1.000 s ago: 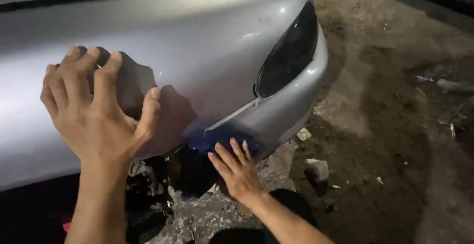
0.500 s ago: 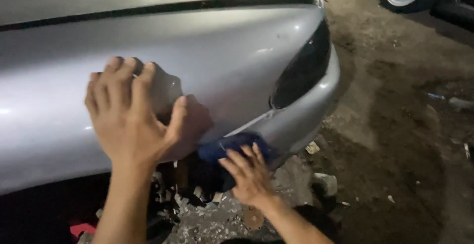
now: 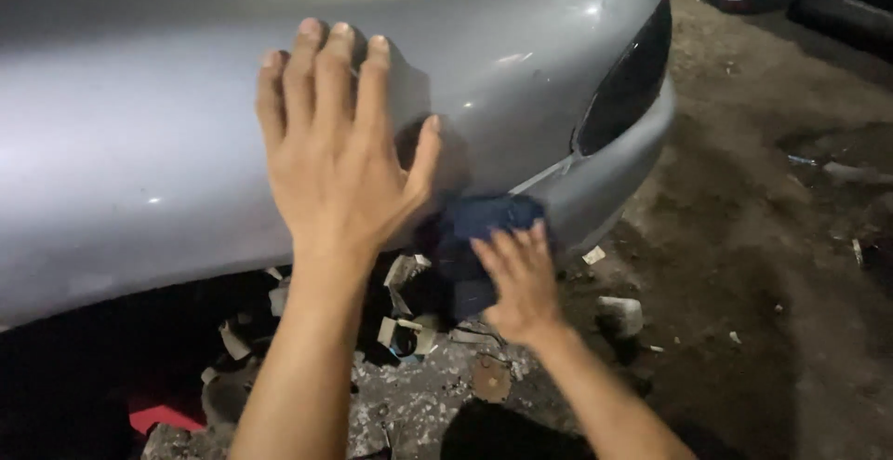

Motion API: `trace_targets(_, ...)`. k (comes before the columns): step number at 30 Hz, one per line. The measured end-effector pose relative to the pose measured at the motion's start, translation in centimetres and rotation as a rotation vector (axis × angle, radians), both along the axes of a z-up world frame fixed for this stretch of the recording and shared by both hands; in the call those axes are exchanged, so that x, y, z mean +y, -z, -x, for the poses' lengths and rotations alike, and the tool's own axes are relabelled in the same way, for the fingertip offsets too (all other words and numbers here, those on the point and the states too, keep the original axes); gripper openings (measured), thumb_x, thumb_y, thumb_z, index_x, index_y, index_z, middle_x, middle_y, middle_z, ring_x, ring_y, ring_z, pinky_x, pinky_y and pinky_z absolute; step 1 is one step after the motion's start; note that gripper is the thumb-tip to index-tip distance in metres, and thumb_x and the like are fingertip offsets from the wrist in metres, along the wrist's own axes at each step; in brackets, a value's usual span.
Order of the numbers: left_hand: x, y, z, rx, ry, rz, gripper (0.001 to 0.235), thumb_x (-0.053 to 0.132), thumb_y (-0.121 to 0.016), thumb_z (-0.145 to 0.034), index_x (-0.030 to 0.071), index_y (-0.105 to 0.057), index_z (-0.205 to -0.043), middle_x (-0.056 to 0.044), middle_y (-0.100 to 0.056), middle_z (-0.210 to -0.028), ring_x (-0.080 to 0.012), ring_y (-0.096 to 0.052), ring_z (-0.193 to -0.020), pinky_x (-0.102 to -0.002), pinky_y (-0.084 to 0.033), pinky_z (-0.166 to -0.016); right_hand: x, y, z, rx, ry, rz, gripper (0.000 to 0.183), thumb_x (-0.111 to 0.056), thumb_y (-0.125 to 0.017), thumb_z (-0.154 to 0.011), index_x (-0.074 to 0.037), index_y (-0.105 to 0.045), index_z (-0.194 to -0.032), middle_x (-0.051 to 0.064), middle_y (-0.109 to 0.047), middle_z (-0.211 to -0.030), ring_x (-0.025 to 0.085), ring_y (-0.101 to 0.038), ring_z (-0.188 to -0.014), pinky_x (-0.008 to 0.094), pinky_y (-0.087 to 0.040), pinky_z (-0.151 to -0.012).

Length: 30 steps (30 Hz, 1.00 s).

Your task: Cleaning the car exterior with a brush and cloth before sanding a specific area on the front fender.

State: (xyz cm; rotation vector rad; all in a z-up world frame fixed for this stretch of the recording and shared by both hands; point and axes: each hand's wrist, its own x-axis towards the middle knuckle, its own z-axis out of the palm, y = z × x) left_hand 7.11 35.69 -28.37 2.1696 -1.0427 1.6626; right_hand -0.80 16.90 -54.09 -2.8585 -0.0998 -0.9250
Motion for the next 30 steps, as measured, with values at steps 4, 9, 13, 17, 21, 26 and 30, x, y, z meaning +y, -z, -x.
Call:
trace_targets(4, 0.1, -0.4, 0.1, 0.061, -0.068, -0.027, 0.065, 0.053, -0.055, -0.1, 0.005, -0.061, -0.143, -0.021, -0.06, -0.145, -0.0381, -0.047, -0.141, -0.054, -0.031, -0.12, -3.3, -1.7, -1.0, -0.429, 0.147, -0.228, 0.054, -0.029, -0.048, -0.098, 0.003, -0.046, -0.141, 0.025, -0.039, -0.14, 0.054, -0.034, -0.136, 0.064, -0.018, -0.126)
trace_targets(9, -0.8, -1.1, 0.3, -0.02, -0.066, 0.039, 0.059, 0.049, -0.056, -0.095, 0.006, -0.066, -0.134, -0.017, -0.065, -0.136, -0.0367, -0.055, -0.134, -0.052, -0.038, -0.116, 0.9, -2.5, -1.0, -0.311, 0.234, -0.828, 0.098, -0.033, -0.058, -0.09, -0.007, -0.001, -0.164, 0.043, -0.004, -0.163, 0.049, -0.003, -0.157, 0.051, -0.011, -0.123)
trace_targets(13, -1.2, -1.2, 0.7, -0.026, -0.074, 0.044, 0.059, 0.053, -0.057, -0.095, 0.007, -0.068, -0.13, -0.016, -0.068, -0.132, -0.0352, -0.059, -0.131, -0.05, -0.04, -0.114, -3.3, 0.1, -0.5, -0.286, -0.206, 0.05, 0.072, -0.04, -0.065, -0.065, -0.008, -0.059, -0.129, 0.02, -0.052, -0.128, 0.049, -0.039, -0.122, 0.078, -0.017, -0.115)
trace_targets(17, -1.8, -1.1, 0.3, -0.024, -0.137, 0.018, 0.065, 0.06, -0.055, -0.092, 0.01, -0.068, -0.132, -0.015, -0.066, -0.134, -0.0335, -0.057, -0.133, -0.05, -0.039, -0.116, -10.0, 0.6, -1.4, -0.395, 0.186, -0.389, 0.102, -0.006, -0.044, -0.062, -0.007, -0.027, -0.162, 0.02, -0.019, -0.171, 0.041, -0.007, -0.161, 0.05, -0.005, -0.13)
trace_targets(21, -3.3, -0.7, 0.8, -0.078, -0.131, 0.02, 0.063, 0.059, -0.058, -0.092, 0.008, -0.068, -0.127, -0.017, -0.066, -0.131, -0.0354, -0.058, -0.131, -0.051, -0.041, -0.114, -7.0, -1.5, -1.9, -0.277, 0.361, -0.863, 0.085, -0.028, -0.058, -0.09, 0.011, -0.021, -0.156, 0.034, -0.035, -0.157, 0.044, -0.031, -0.148, 0.042, -0.015, -0.126)
trace_targets(26, -7.6, 7.6, 5.3, 0.088, 0.213, -0.128, 0.047, 0.046, -0.061, -0.093, 0.012, -0.067, -0.125, -0.016, -0.063, -0.133, -0.0391, -0.054, -0.134, -0.061, -0.037, -0.111, -12.7, 0.1, -0.8, -0.311, -0.413, 0.187, 0.052, -0.018, -0.064, -0.07, -0.007, -0.073, -0.12, 0.017, -0.068, -0.112, 0.043, -0.061, -0.107, 0.068, -0.033, -0.11)
trace_targets(30, -12.4, 14.5, 7.0, 0.23, 0.196, -0.257, 0.052, 0.044, -0.059, -0.092, 0.013, -0.062, -0.135, -0.013, -0.062, -0.139, -0.0363, -0.049, -0.14, -0.056, -0.033, -0.116, -25.5, 1.9, -3.3, -0.455, -0.144, -0.123, 0.089, -0.011, -0.051, -0.06, -0.001, -0.051, -0.148, 0.021, -0.048, -0.155, 0.039, -0.034, -0.152, 0.063, -0.009, -0.131)
